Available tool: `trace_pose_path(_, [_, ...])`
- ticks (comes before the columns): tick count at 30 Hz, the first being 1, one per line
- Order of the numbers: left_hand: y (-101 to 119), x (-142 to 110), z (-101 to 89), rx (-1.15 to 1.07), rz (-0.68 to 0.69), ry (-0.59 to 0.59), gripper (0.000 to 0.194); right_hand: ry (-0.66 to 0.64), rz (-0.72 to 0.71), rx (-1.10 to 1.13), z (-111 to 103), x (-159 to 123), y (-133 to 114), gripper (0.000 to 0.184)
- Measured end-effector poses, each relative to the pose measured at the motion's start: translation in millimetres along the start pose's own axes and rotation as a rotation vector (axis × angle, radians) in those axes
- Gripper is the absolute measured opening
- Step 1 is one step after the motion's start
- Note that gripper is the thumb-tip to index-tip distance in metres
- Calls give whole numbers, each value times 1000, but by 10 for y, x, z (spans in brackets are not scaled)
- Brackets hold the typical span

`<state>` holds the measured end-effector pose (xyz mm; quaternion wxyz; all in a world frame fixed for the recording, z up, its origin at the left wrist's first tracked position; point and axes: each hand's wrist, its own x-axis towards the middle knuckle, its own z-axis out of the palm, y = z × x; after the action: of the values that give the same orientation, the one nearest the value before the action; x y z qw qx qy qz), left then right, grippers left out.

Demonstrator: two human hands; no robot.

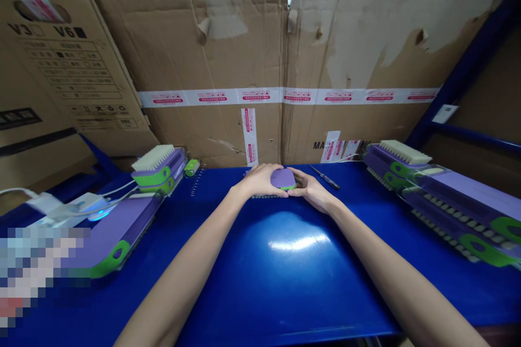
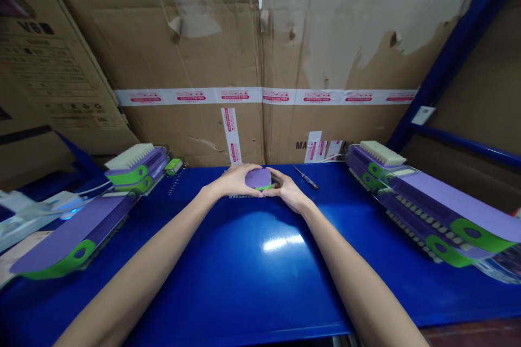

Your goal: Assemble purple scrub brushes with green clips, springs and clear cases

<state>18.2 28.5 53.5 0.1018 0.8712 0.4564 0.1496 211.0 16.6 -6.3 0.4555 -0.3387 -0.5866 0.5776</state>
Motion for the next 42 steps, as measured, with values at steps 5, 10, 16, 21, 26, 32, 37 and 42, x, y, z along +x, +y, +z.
trace_pose_path(5, [-35,-25,-20,-57,12,-7,84,-9,-18,-10,12,-8,-14,77])
trace_pose_path(10, [-43,-13,1,-64,34,30,81,9,-29,-38,52,-47,-85,70])
trace_pose_path(16, [-123,-64,-19,81,25,175,83,230,0,7,89,-21,-49,53])
trace_pose_path(21, [-312,-286,-116,139,-15,291,82,379,3,8,92,22,13,38])
trace_pose_path(26, [-535,-500,-70,206,7,336,61,422,-119,-259,78,12,14,36])
trace_pose_path(32, [-627,-418,21,182,-39,355,48,340,-519,-917,124,-43,-21,40])
trace_pose_path(37, [-596,-232,61,154,-101,346,50,227,-425,-1126,122,-32,-7,54])
trace_pose_path(42, [-539,-92,113,107,-144,313,51,228,-360,-1160,52,-33,-9,57])
